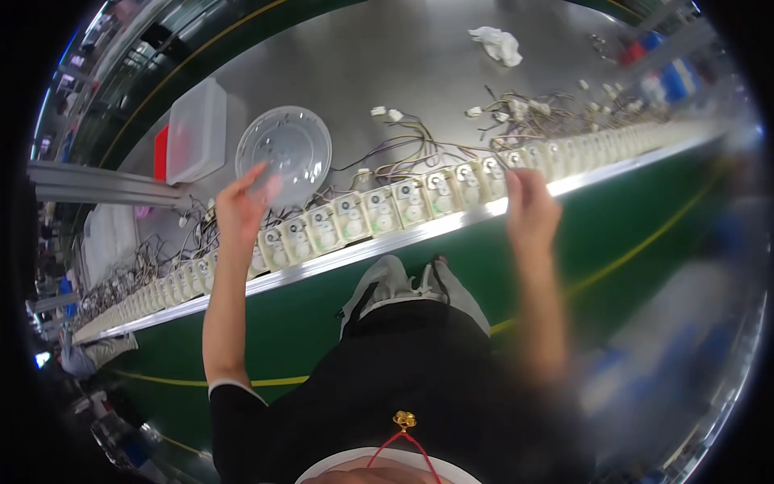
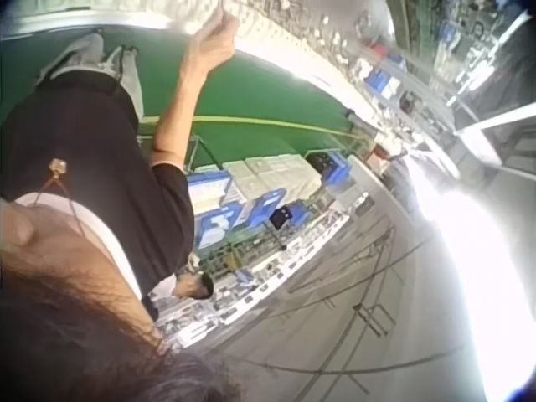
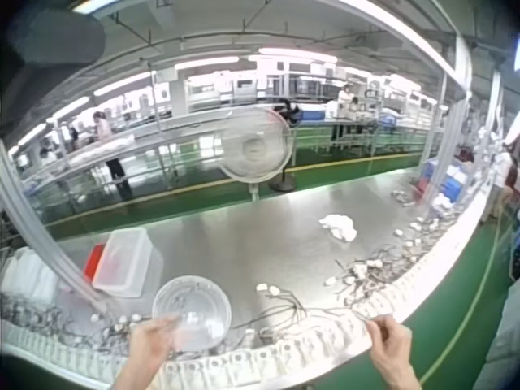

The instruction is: Assembling LED light components on a production line.

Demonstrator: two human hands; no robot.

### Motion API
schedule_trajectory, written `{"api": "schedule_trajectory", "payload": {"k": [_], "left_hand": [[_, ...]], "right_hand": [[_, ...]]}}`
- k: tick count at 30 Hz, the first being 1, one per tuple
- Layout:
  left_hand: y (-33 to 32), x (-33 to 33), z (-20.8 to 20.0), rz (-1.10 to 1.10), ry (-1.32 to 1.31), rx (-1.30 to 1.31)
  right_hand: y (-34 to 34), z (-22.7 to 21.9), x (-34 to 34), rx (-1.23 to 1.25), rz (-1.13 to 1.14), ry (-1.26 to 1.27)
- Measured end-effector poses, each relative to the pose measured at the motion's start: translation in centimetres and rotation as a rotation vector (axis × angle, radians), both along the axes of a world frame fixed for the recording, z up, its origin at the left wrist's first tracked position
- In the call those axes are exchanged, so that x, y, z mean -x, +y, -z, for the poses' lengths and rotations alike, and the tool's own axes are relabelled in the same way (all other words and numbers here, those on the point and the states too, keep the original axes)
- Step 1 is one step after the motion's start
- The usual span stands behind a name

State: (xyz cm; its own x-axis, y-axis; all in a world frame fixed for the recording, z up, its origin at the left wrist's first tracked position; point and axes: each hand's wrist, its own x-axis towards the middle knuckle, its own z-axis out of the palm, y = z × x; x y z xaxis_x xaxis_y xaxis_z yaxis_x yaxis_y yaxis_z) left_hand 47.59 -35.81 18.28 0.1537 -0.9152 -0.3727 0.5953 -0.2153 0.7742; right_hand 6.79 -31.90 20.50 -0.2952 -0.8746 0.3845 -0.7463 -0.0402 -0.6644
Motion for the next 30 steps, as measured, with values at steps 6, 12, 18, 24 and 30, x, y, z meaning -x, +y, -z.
{"api": "schedule_trajectory", "payload": {"k": [6, 12, 18, 24, 30], "left_hand": [[-8.4, -2.8, 3.9, -0.003, 0.033, -0.007], [-13.6, -4.2, 10.4, 0.073, 0.045, -0.1], [-16.9, -4.8, 14.1, -0.03, 0.025, -0.219], [-17.9, -6.5, 15.9, 0.048, 0.039, -0.187], [-17.1, -6.0, 11.8, -0.003, 0.088, -0.215]], "right_hand": [[-6.2, -1.4, -5.8, -0.076, -0.29, 0.011], [-15.5, 6.0, -13.0, -0.278, -0.554, -0.001], [-22.4, 15.3, -18.7, -0.463, -0.45, 0.17], [-25.1, 18.8, -22.1, -0.524, -0.446, 0.175], [-25.3, 20.0, -23.8, -0.462, -0.507, 0.297]]}}
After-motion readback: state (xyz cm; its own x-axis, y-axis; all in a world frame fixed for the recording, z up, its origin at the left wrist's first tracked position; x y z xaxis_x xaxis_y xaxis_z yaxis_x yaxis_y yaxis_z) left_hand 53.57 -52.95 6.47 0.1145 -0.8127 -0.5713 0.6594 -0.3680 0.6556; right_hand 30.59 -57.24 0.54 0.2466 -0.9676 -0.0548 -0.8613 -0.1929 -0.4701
